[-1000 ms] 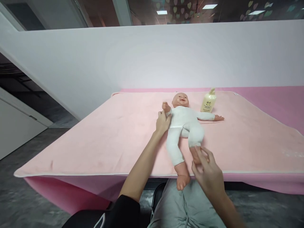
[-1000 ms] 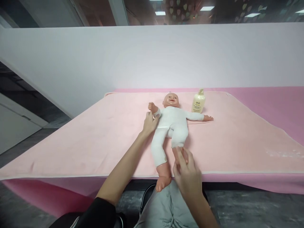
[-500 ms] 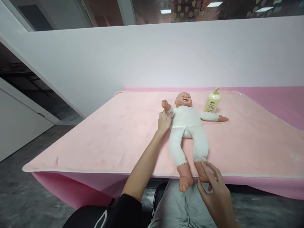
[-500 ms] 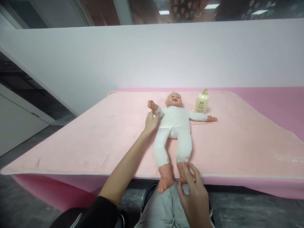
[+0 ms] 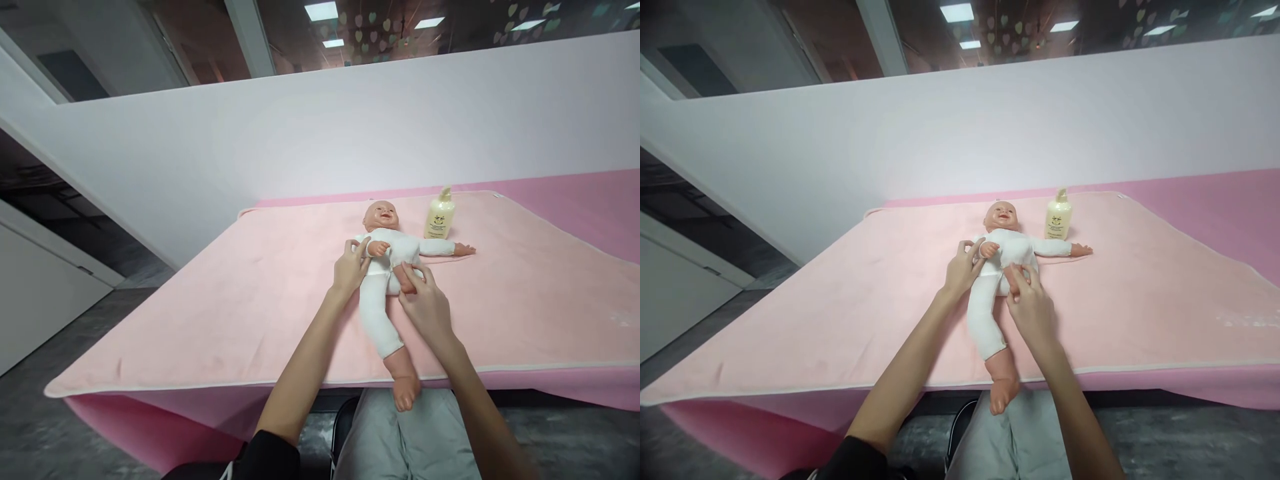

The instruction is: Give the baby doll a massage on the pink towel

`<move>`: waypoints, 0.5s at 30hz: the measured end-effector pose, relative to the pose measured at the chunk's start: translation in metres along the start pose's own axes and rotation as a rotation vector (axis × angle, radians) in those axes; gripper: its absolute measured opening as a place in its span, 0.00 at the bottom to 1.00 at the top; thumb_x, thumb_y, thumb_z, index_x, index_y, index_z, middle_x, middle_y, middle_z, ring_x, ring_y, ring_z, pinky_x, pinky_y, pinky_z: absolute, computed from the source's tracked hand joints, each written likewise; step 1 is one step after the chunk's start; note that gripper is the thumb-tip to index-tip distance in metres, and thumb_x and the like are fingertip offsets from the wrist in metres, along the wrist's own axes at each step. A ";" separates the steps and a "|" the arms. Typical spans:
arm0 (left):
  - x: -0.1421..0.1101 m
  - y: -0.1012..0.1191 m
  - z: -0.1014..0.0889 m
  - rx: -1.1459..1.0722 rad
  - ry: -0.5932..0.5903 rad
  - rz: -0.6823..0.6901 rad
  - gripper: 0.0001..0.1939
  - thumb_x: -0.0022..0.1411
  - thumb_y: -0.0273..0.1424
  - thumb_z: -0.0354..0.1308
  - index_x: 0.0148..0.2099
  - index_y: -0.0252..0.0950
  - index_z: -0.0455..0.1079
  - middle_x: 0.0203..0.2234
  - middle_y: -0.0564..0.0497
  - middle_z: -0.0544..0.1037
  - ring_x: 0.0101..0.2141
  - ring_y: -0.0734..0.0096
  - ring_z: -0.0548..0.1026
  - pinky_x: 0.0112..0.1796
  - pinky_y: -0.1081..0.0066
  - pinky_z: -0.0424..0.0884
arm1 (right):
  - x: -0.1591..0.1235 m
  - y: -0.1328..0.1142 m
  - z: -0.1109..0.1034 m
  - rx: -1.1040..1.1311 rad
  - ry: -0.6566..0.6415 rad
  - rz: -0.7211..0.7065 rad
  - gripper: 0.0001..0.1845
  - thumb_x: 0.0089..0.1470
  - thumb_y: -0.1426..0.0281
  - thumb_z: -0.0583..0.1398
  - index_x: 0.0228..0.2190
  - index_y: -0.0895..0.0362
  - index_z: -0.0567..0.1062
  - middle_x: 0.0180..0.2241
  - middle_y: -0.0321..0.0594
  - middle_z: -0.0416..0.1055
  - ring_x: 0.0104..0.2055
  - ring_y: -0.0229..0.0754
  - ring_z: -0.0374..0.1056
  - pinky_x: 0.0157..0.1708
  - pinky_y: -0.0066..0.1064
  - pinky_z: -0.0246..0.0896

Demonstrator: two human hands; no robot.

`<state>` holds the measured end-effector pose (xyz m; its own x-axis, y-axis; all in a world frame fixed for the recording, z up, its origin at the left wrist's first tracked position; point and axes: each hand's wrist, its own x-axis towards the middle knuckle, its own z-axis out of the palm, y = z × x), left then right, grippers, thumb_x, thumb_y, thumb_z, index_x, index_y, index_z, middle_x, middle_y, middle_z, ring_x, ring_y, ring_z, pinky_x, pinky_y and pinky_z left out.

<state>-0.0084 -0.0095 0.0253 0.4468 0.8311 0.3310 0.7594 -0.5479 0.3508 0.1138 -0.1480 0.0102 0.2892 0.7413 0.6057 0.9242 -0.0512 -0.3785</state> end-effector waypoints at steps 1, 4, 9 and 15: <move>0.000 -0.001 0.000 -0.011 0.004 -0.013 0.24 0.62 0.37 0.44 0.61 0.47 0.52 0.50 0.47 0.61 0.33 0.74 0.71 0.30 0.74 0.65 | -0.008 -0.001 -0.004 -0.008 0.005 -0.015 0.27 0.47 0.75 0.52 0.51 0.53 0.65 0.48 0.43 0.64 0.38 0.41 0.69 0.24 0.27 0.64; 0.002 -0.002 0.000 -0.064 0.034 -0.072 0.23 0.62 0.40 0.44 0.60 0.47 0.54 0.49 0.47 0.62 0.33 0.72 0.71 0.30 0.72 0.66 | -0.049 -0.005 -0.024 -0.056 0.031 -0.030 0.26 0.49 0.74 0.52 0.51 0.51 0.65 0.47 0.41 0.66 0.40 0.41 0.69 0.25 0.26 0.65; 0.005 -0.007 0.003 -0.177 0.091 -0.182 0.23 0.62 0.43 0.43 0.57 0.45 0.57 0.43 0.47 0.65 0.35 0.68 0.71 0.34 0.69 0.67 | -0.108 0.000 -0.054 -0.105 -0.047 -0.072 0.24 0.50 0.67 0.55 0.51 0.52 0.65 0.44 0.40 0.68 0.37 0.39 0.70 0.21 0.23 0.63; 0.005 -0.005 0.004 -0.077 0.034 -0.043 0.23 0.61 0.39 0.47 0.58 0.48 0.57 0.48 0.48 0.62 0.32 0.73 0.71 0.31 0.72 0.66 | -0.060 0.002 -0.032 -0.102 0.057 -0.120 0.24 0.49 0.71 0.55 0.50 0.53 0.67 0.45 0.41 0.68 0.38 0.38 0.69 0.25 0.24 0.64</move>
<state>-0.0083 -0.0025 0.0212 0.3973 0.8509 0.3436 0.7381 -0.5188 0.4314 0.1059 -0.2138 -0.0045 0.1862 0.7073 0.6819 0.9727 -0.0348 -0.2295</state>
